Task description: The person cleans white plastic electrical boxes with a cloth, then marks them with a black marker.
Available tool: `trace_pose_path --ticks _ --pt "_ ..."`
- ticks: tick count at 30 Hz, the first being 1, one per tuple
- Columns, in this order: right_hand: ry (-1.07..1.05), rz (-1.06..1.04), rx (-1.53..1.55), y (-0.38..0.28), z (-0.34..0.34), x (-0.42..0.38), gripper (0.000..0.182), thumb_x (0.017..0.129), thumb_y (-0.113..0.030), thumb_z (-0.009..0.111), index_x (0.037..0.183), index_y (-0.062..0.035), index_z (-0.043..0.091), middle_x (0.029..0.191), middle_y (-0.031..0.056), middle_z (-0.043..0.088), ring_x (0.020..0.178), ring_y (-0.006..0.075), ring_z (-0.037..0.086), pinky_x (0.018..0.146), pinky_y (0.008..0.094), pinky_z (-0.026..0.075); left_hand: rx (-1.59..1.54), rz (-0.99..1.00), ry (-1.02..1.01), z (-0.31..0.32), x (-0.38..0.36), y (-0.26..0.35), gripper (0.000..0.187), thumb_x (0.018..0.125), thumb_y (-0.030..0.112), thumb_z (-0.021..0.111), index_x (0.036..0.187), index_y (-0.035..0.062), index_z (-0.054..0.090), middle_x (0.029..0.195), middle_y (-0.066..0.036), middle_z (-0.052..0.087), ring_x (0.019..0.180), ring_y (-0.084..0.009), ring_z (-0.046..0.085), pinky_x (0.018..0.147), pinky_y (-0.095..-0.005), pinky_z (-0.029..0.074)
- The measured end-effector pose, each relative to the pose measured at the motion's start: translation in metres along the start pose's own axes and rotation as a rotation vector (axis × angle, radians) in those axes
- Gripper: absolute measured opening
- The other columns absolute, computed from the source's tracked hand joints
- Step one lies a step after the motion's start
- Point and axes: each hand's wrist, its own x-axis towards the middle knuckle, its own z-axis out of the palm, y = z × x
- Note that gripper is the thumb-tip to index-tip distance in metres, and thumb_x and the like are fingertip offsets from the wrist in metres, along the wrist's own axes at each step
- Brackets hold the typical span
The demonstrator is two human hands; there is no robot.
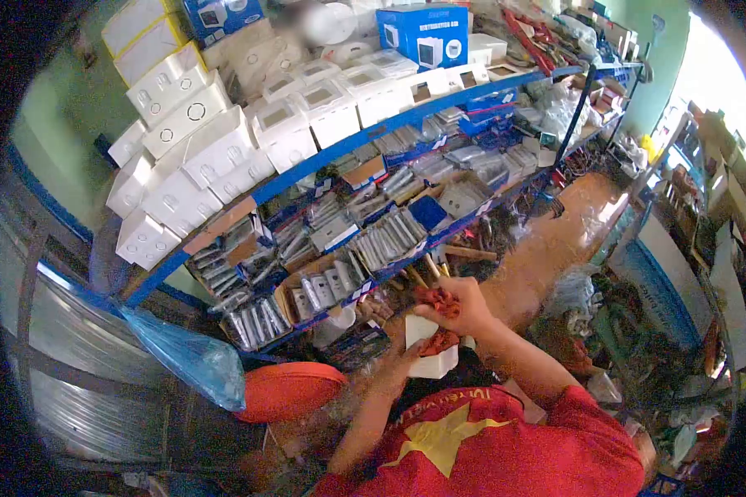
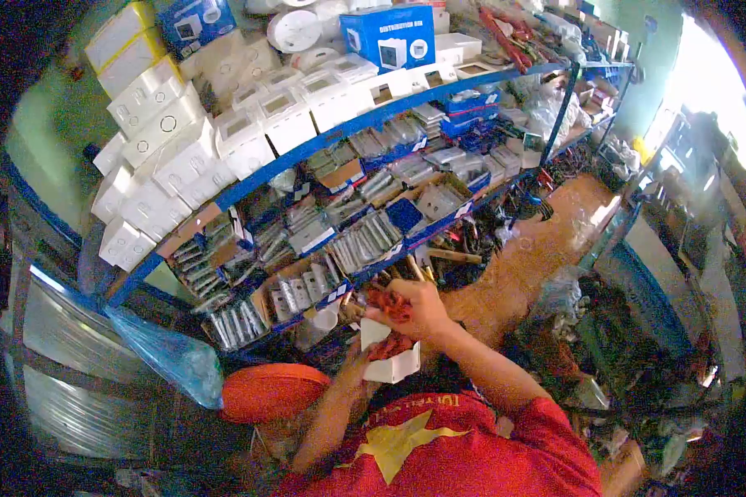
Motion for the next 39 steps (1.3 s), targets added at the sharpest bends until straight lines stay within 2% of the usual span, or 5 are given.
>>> trace_pose_path --ticks 9,19,26,31,39 --pt "0.637 0.458 1.225 0.017 -0.040 0.025 0.027 0.094 -0.030 0.061 0.107 -0.0061 0.064 0.096 0.0035 0.067 0.087 0.0120 0.062 0.077 0.0279 0.049 -0.232 0.124 -0.056 0.038 -0.029 0.048 0.073 0.082 0.043 0.070 0.137 0.0053 0.040 0.126 -0.010 0.056 0.114 -0.0242 0.057 0.096 -0.0405 0.048" --pt "0.114 -0.085 0.349 -0.034 0.022 -0.031 0.067 0.085 -0.010 0.061 0.145 -0.0019 0.032 0.155 0.0201 0.020 0.144 0.0340 0.019 0.114 0.0411 0.019 -0.211 0.484 -0.186 0.053 -0.007 0.093 0.069 0.087 0.031 0.060 0.144 0.0070 0.030 0.135 -0.014 0.047 0.122 -0.0278 0.050 0.103 -0.0410 0.042" --pt "0.055 -0.494 -0.035 -0.035 0.009 0.008 0.057 0.078 -0.011 0.067 0.133 -0.0040 0.050 0.145 0.0199 0.040 0.138 0.0416 0.030 0.111 0.0478 0.025 -0.576 0.477 -0.198 0.070 -0.010 0.114 0.056 0.097 0.037 0.040 0.141 0.0027 0.035 0.134 -0.013 0.050 0.122 -0.0271 0.051 0.103 -0.0417 0.042" --pt "0.081 -0.110 0.224 -0.033 -0.010 0.060 0.043 0.076 -0.018 0.076 0.114 -0.0040 0.060 0.098 0.0139 0.065 0.089 0.0273 0.064 0.079 0.0342 0.049 -0.346 0.429 -0.296 0.049 -0.009 0.112 0.065 0.094 0.040 0.050 0.143 0.0028 0.032 0.137 -0.012 0.048 0.123 -0.0261 0.050 0.103 -0.0407 0.041" --pt "0.461 0.255 0.539 0.020 0.008 0.060 0.024 0.085 -0.028 0.072 0.094 -0.0067 0.066 0.077 -0.0038 0.059 0.063 0.0058 0.048 0.055 0.0252 0.041 -0.435 0.314 -0.219 0.043 -0.011 0.094 0.081 0.089 0.061 0.045 0.145 0.0037 0.030 0.143 -0.019 0.041 0.128 -0.0374 0.045 0.105 -0.0545 0.038"
